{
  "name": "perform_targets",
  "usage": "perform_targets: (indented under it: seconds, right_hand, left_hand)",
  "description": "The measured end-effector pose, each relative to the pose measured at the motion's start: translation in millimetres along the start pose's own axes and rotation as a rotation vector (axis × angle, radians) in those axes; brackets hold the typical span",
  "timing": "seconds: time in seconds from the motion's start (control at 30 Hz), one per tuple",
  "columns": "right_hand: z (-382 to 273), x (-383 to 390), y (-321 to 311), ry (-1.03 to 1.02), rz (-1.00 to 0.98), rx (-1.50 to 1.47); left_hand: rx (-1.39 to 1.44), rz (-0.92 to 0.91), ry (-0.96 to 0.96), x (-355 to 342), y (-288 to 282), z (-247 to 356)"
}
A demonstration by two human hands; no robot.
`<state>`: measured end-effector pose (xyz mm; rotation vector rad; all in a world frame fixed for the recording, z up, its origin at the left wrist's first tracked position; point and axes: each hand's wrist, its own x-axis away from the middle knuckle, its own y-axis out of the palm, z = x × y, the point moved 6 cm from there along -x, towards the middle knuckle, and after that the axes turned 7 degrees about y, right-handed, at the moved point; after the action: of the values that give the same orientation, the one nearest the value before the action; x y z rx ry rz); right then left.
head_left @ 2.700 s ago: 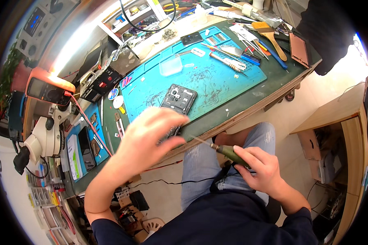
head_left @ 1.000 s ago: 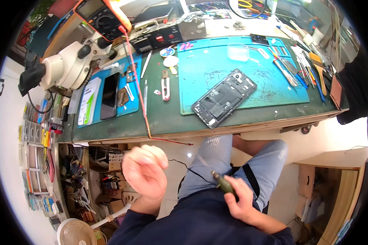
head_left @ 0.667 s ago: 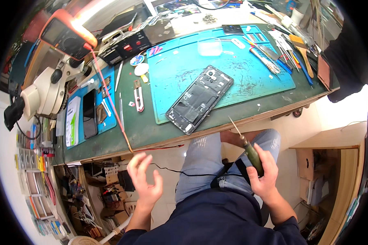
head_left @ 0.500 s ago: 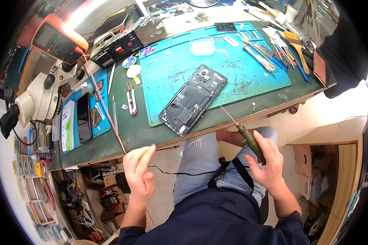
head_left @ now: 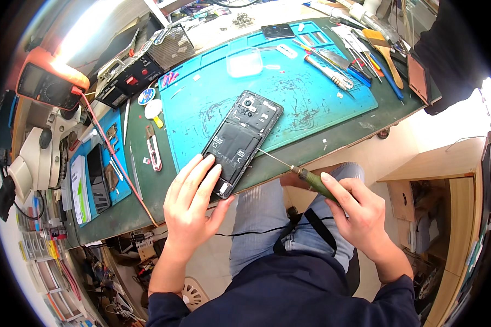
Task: The person tests a smartphone's touchscreen responsiveness by swiping and tapping the display. They then use a soldering iron to heat and remove the battery from the phone's internal chassis. Finally, they place a new back cover onto the device.
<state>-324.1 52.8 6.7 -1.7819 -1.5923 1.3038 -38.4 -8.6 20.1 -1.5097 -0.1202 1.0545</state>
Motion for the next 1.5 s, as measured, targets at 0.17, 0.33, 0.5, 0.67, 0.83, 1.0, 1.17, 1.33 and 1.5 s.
perform_targets:
  seconds: [0.17,0.33,0.5,0.67,0.83,1.0,1.17,1.33,1.5]
  right_hand:
    - [-1.4,-4.1,-0.9,0.007,0.006,0.013]
    - [-2.7,-3.9,-0.5,-0.011,0.010,0.038]
    - [-6.0,-4.3,0.3,-0.012,-0.007,0.024]
    - [-8.2,-4.5,-3.5,-0.020,-0.007,0.061]
    - [-7.5,-4.8,-5.3,-0.006,-0.004,0.096]
    - [-9.0,-5.9,-6.3,-0.007,-0.001,0.130]
    - [-10.8,-4.3,-6.7,-0.013,-0.018,0.144]
    - [-13.5,-1.3,-3.9,-0.042,-0.029,0.136]
    - [-15.1,0.9,-1.4,-0.050,-0.033,0.121]
  left_hand:
    - [-0.003,0.014,0.014,-0.9,-0.9,-0.9]
    - [-0.015,0.030,0.012,-0.2,-0.1,-0.9]
    - [-0.030,0.026,0.016,-0.2,1.1,-0.9]
    - [-0.035,0.028,0.021,1.0,1.4,-1.1]
    - [-0.047,0.026,0.024,-0.1,1.6,0.0]
    - [-0.048,0.027,0.025,0.5,2.1,-0.3]
    - [-0.048,0.026,0.024,0.9,2.5,-0.2]
    - [-0.049,0.021,0.024,0.6,2.7,0.1]
    - [-0.044,0.019,0.024,0.9,2.8,-0.3]
